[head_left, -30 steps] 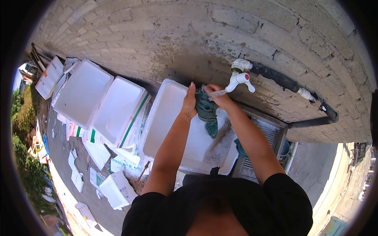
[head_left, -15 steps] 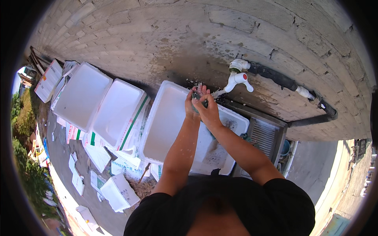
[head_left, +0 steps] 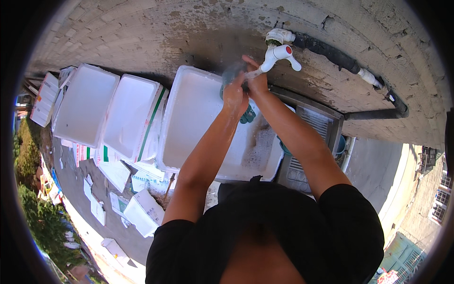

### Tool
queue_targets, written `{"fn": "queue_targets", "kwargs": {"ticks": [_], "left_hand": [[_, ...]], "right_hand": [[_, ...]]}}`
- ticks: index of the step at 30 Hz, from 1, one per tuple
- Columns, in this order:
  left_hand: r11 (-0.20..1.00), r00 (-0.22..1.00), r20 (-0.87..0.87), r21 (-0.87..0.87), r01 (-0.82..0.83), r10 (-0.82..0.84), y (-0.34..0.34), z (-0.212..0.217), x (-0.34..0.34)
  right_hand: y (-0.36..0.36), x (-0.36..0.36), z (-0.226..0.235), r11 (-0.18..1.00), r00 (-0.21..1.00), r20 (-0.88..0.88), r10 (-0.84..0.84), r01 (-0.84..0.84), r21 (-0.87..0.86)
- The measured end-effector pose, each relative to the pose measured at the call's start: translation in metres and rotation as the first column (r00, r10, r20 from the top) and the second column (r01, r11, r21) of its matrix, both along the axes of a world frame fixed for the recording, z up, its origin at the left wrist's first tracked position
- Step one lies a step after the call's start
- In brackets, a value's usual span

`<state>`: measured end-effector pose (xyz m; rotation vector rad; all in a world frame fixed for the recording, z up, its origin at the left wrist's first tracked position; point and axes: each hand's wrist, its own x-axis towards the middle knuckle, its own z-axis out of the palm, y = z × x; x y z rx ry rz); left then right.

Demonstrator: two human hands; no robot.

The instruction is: The person washes a cleaning cloth in an outdoor sink by hand, scrubbing it against a washboard with soap and rinsing it under running water.

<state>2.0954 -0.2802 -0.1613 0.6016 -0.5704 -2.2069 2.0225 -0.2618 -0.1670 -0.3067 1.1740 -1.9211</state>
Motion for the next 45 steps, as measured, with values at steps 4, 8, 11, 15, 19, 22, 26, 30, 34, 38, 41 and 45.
{"fn": "queue_targets", "kwargs": {"ticks": [4, 8, 11, 15, 19, 22, 26, 30, 34, 38, 41, 45], "left_hand": [[0.946, 0.949, 0.255, -0.216, 0.241, -0.183, -0.06, -0.042, 0.017], [0.995, 0.997, 0.056, -0.08, 0.061, -0.057, -0.011, -0.003, 0.004], [0.995, 0.989, 0.142, 0.085, -0.056, 0.044, -0.046, 0.038, 0.005], [0.964, 0.981, -0.145, 0.249, -0.093, 0.132, -0.041, 0.026, -0.006], [0.937, 0.982, 0.041, 0.296, -0.188, 0.184, -0.044, 0.017, -0.01], [0.916, 0.994, -0.039, 0.392, -0.08, 0.103, -0.043, 0.021, -0.016], [0.856, 0.903, -0.429, 0.473, 0.208, 0.017, -0.076, -0.051, 0.016], [0.62, 0.943, -0.314, 0.763, 0.182, 0.109, -0.072, -0.059, 0.019], [0.489, 0.951, -0.199, 0.87, 0.061, 0.236, -0.091, -0.127, 0.051], [0.812, 0.959, -0.148, 0.509, 0.285, -0.243, -0.036, -0.087, 0.041], [0.862, 0.89, -0.179, 0.229, 0.452, -0.419, -0.016, -0.058, 0.039], [0.711, 0.673, 0.654, -0.287, 0.643, -0.345, -0.027, -0.025, 0.051]], "right_hand": [[-0.003, 0.046, 0.0, 0.995, 0.939, -0.34, -0.05, 0.075, 0.06], [0.003, 0.001, -0.022, 0.991, 0.984, -0.119, -0.13, 0.126, -0.036], [0.012, 0.052, -0.007, 0.982, 0.634, -0.766, -0.107, 0.19, 0.02], [0.002, 0.053, -0.003, 0.949, 0.907, -0.293, -0.303, 0.258, -0.181], [0.007, 0.042, -0.002, 0.974, 0.884, -0.412, -0.223, 0.214, -0.068], [0.013, 0.014, -0.035, 0.972, 0.741, -0.649, -0.174, 0.237, 0.01], [0.025, 0.019, 0.041, 0.87, 0.989, -0.066, 0.132, -0.084, 0.485], [0.061, 0.015, 0.06, 0.97, 0.943, 0.259, 0.209, -0.234, 0.07], [0.093, -0.006, 0.069, 0.824, 0.825, -0.013, 0.565, -0.565, -0.053], [0.099, -0.036, -0.002, 0.69, 0.484, -0.509, 0.712, -0.349, 0.634], [0.073, -0.007, -0.019, 0.89, 0.483, -0.758, 0.439, -0.119, 0.439], [0.044, -0.027, -0.028, 0.867, 0.407, -0.792, 0.455, -0.002, 0.498]]}}
